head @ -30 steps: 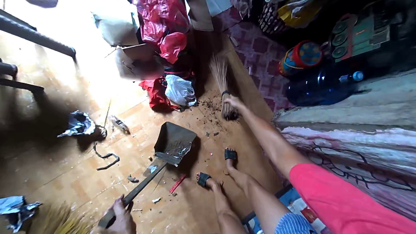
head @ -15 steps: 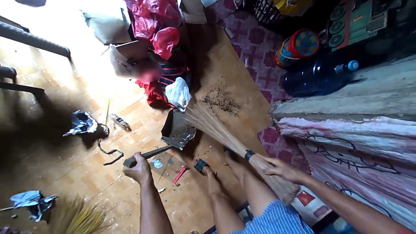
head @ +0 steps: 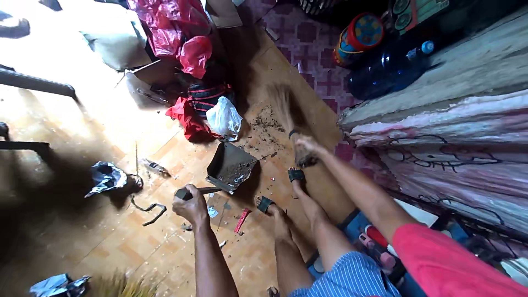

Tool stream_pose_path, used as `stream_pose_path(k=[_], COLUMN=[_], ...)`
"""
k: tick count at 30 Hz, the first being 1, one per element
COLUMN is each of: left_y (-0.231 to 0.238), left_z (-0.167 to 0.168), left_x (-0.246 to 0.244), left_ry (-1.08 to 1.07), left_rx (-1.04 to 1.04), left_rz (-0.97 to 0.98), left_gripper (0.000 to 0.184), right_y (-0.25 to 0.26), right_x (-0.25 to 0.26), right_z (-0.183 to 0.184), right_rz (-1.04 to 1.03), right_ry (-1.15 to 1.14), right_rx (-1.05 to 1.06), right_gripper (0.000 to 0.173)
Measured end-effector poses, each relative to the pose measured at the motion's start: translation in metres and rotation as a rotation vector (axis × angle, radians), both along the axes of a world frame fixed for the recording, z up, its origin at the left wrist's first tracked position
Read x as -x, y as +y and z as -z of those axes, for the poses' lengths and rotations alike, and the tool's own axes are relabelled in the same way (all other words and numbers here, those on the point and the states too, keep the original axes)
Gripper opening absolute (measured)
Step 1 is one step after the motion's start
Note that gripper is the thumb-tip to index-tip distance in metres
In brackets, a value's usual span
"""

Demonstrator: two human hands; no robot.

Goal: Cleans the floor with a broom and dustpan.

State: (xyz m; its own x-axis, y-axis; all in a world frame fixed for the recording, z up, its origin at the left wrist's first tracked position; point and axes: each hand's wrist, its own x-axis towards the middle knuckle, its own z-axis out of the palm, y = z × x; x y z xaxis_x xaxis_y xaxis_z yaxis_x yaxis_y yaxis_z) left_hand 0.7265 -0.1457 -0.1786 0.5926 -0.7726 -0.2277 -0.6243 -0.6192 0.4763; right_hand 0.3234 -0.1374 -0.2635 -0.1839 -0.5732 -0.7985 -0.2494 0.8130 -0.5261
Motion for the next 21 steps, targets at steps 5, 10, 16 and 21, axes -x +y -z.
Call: stream_pose_path(k=[5, 10, 16, 21], left_y=[-0.014, -0.018, -0.014, -0.019], left_z=[0.004, 0.009, -0.003, -0.018], left_x=[0.001, -0.014, -0.039, -0.044], left_ry=[-0.013, 0.0, 0.003, -0.021], left_rx=[-0.06, -0.086, -0.059, -0.06], left_rz=[0.024, 0.007, 0.055, 0.134], left_gripper=[0.04, 0.041, 0.044, 0.052], right_y=[0.156, 0.214, 0.177, 0.114], right_x=[-0.097, -0.087, 0.003, 0.07], right_z=[-0.027, -0.15, -0.248, -0.158], right_rz=[-0.23, -0.091, -0.104, 0.149], right_ry=[-0.195, -0.404, -0.161, 0.032], right_rx=[-0.29, -0.265, -0.098, 0.026], right_gripper=[0.073, 0.071, 0.06, 0.056])
